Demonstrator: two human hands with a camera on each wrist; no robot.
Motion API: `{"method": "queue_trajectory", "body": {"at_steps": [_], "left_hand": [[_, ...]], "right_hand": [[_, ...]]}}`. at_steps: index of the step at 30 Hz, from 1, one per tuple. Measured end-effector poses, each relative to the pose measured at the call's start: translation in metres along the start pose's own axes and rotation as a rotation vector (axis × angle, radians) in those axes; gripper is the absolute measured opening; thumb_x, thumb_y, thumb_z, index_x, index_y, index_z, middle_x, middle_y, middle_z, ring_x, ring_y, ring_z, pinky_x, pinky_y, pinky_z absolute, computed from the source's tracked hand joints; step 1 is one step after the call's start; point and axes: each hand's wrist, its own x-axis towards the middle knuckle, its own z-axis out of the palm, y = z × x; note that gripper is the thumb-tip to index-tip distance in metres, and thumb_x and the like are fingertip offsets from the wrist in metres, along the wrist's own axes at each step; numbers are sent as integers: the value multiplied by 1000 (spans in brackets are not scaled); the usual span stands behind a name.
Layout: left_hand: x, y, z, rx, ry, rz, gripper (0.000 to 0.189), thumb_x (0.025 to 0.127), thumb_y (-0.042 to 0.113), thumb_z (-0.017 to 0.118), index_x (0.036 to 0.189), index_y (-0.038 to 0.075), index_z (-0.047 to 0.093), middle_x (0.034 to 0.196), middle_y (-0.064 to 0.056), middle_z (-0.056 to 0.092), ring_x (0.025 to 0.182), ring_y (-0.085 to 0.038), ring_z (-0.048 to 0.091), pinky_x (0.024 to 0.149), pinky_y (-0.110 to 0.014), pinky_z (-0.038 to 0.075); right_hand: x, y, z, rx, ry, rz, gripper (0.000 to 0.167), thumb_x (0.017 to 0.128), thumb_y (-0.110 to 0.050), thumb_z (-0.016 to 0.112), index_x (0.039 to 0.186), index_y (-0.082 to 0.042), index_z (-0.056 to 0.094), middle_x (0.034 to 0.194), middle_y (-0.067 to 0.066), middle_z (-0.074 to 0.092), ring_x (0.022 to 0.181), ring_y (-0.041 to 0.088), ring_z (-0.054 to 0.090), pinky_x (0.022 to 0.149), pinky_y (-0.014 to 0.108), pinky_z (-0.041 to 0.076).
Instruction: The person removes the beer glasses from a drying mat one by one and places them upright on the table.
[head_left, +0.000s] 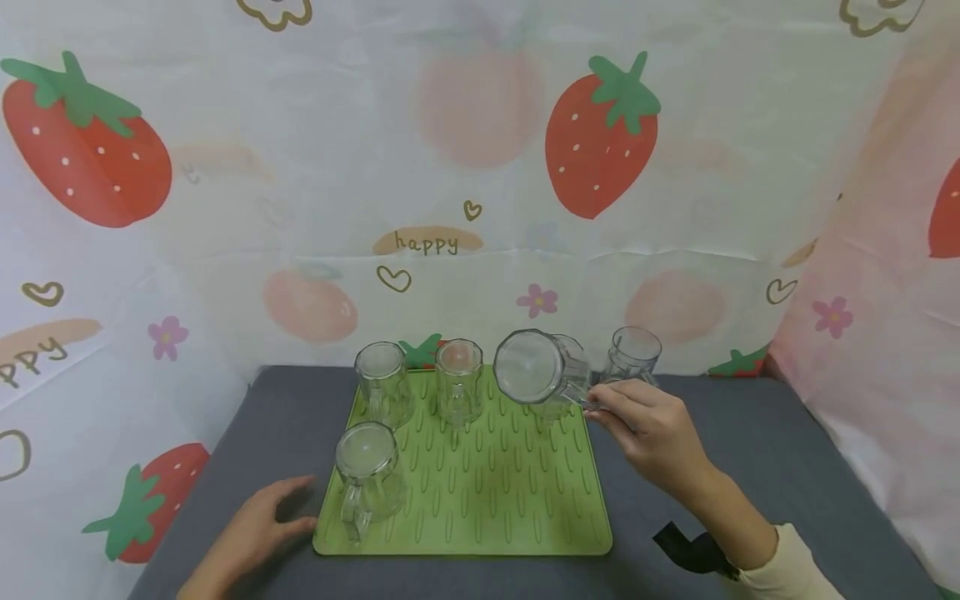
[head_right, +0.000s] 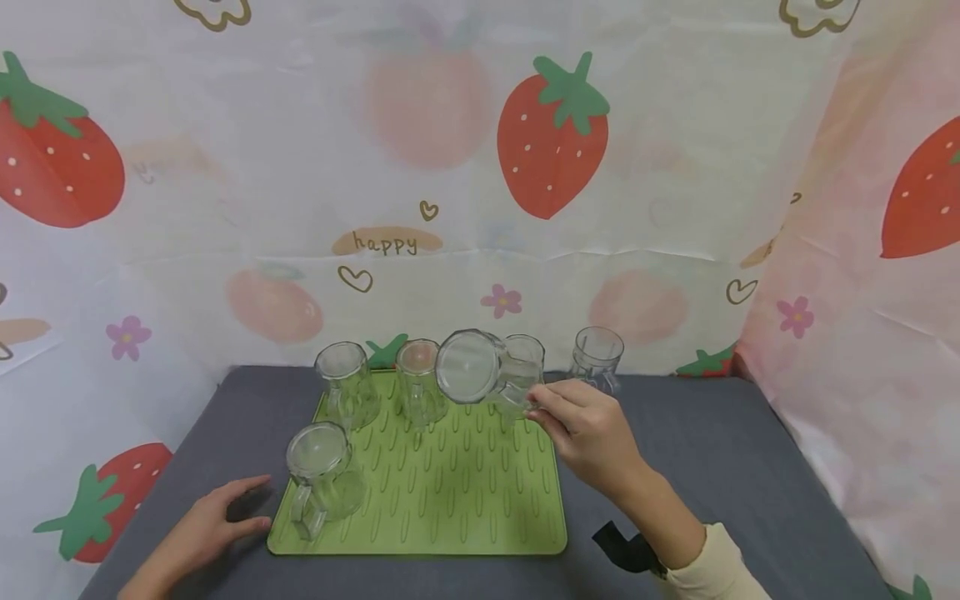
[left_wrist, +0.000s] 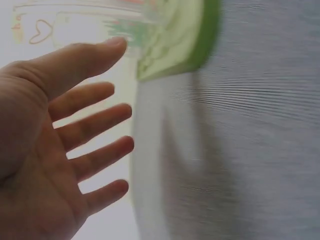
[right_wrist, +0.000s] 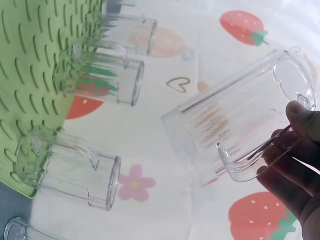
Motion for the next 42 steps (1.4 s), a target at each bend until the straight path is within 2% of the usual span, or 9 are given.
{"method": "queue_trajectory", "body": {"at_steps": [4,13,18,23,27,33,37,42], "left_hand": [[2,12,-15,37,91,7,57,89,28,71,134,-3,55,134,-29,54,125,-52,47,96,-64,42],[11,53,-45,0,333,129,43,93,23,66,130,2,59,132,-24,57,124,-45,49,96,-65,40],[26,84,-58,-95,378,178,42,95,24,64,132,5,57,133,-21,55,123,-40,50,98,-61,41],[42,114,-68,-221,343,196,43,97,29,61,134,7,56,134,-18,55,122,-36,52,103,-56,41],[53,133,-73,-332,285,240,43,98,29,59,135,7,55,135,-19,56,123,-36,53,104,-55,42],[68,161,-72,-474,179,304,41,99,24,57,135,4,55,136,-18,57,122,-32,55,103,-49,45],[74,179,-69,-556,108,311,42,100,26,56,136,5,54,137,-17,56,126,-31,54,103,-48,45],[80,200,-64,-697,-8,286,44,100,31,55,136,6,53,136,-18,57,122,-29,57,102,-45,49]], "right_hand": [[1,1,1,-11,11,-41,44,99,-34,51,88,2,75,79,9,72,67,19,65,56,20,50],[6,-3,0,-51,-2,-84,41,100,-31,51,88,0,76,80,8,73,71,19,67,59,27,53],[8,-4,-2,-69,-3,-107,40,101,-30,52,87,0,76,79,8,73,72,20,68,59,29,55],[9,-7,-2,-59,16,-139,38,100,-28,53,85,0,75,78,7,73,71,22,68,58,30,56],[10,-9,-2,-64,17,-160,38,101,-26,53,84,0,75,77,7,73,71,22,68,58,31,56],[14,-10,-2,-86,34,-203,37,101,-24,53,82,-1,75,76,6,72,72,21,68,60,30,57],[16,-11,-1,-83,54,-233,35,101,-22,54,81,-2,74,76,6,72,71,21,68,60,30,57],[17,-12,0,-78,62,-256,33,101,-20,54,81,-4,74,77,5,72,72,21,68,61,31,57]]}}
